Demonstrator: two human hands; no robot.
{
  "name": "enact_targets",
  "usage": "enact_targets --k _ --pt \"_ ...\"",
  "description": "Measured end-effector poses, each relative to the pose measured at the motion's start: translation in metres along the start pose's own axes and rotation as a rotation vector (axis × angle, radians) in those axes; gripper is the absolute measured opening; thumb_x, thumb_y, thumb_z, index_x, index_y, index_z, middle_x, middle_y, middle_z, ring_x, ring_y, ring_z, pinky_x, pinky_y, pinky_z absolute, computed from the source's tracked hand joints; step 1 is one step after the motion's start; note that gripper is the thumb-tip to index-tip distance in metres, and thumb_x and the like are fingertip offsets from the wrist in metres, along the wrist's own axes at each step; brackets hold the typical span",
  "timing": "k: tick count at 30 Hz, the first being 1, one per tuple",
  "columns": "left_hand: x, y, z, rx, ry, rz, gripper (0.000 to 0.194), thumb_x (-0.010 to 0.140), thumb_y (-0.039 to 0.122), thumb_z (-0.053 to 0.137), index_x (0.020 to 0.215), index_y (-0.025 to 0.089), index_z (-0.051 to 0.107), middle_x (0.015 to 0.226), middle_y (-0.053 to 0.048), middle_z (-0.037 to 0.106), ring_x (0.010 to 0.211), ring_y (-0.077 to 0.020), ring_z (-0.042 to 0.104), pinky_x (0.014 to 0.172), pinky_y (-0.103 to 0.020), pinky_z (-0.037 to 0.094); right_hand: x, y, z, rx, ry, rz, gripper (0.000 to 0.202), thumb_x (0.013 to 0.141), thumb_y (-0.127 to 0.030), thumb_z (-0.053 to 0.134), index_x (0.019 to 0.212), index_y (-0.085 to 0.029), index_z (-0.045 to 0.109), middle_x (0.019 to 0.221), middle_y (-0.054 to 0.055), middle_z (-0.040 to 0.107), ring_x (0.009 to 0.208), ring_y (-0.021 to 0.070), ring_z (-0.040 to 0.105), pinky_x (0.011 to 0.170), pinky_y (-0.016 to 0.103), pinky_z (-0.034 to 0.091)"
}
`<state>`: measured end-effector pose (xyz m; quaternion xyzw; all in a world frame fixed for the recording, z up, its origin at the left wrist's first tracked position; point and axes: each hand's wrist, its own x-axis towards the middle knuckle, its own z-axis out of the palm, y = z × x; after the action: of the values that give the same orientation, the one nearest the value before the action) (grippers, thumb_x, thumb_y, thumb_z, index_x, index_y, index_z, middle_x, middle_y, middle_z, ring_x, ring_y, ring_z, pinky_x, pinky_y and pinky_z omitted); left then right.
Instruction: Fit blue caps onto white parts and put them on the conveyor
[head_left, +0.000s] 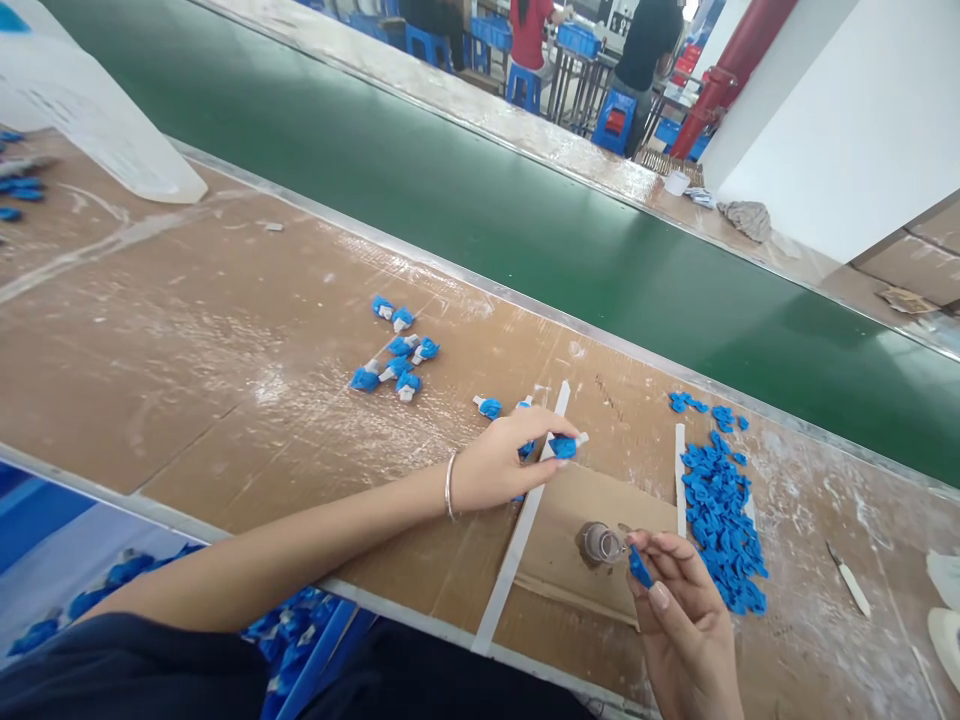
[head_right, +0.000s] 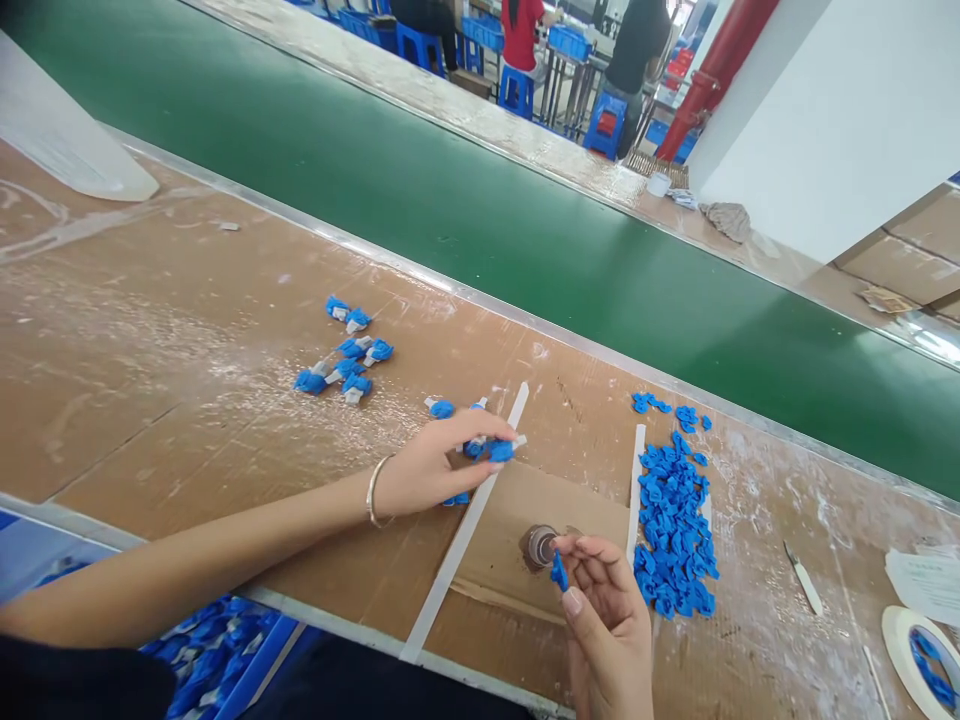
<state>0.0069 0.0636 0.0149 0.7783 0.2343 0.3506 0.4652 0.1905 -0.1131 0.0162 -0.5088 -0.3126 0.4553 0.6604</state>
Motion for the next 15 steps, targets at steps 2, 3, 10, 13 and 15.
enact_targets --k 2,3,10,13,15 --pt "-0.002 0.011 0.004 -0.455 -0.048 -0.154 0.026 0.082 0.019 0.063 0.108 0.018 0.060 0.096 -0.005 0.066 0.085 -0.0176 0.063 0.079 -0.033 0.048 0.003 -0.004 0.011 0.047 -0.007 -0.024 0.027 0.080 -0.029 0.078 0.106 -0.026 0.070 0.103 0.008 0.071 0.101 0.0211 0.067 0.087 0.028 0.055" --pt "-0.003 0.015 0.005 -0.652 -0.078 -0.223 0.027 0.082 0.020 0.065 0.108 0.017 0.060 0.094 -0.004 0.066 0.082 -0.0168 0.064 0.078 -0.032 0.049 0.005 -0.007 0.017 0.059 -0.018 -0.046 0.026 0.081 -0.028 0.078 0.105 -0.026 0.070 0.102 0.008 0.072 0.099 0.0203 0.067 0.086 0.027 0.055" --pt "-0.009 0.024 0.012 -1.148 -0.157 -0.533 0.033 0.071 0.026 0.082 0.098 0.014 0.067 0.087 -0.004 0.066 0.075 -0.0132 0.063 0.067 -0.024 0.047 0.015 -0.016 0.045 0.091 0.032 -0.094 0.021 0.080 -0.025 0.079 0.099 -0.025 0.071 0.100 0.005 0.072 0.097 0.0153 0.067 0.079 0.019 0.056" --pt "-0.011 0.021 0.013 -1.084 -0.138 -0.589 0.029 0.069 0.027 0.082 0.091 0.013 0.070 0.079 -0.002 0.064 0.067 -0.0091 0.056 0.059 -0.021 0.041 0.016 -0.015 0.045 0.098 0.058 -0.095 0.021 0.080 -0.025 0.079 0.099 -0.025 0.071 0.101 0.004 0.071 0.098 0.0138 0.067 0.080 0.016 0.055" --pt "-0.011 0.019 0.013 -1.039 -0.126 -0.592 0.028 0.069 0.024 0.082 0.092 0.013 0.071 0.086 -0.004 0.067 0.074 -0.0107 0.058 0.065 -0.022 0.043 0.017 -0.013 0.044 0.098 0.067 -0.102 0.021 0.080 -0.025 0.079 0.099 -0.025 0.071 0.102 0.003 0.071 0.099 0.0137 0.066 0.081 0.016 0.054"
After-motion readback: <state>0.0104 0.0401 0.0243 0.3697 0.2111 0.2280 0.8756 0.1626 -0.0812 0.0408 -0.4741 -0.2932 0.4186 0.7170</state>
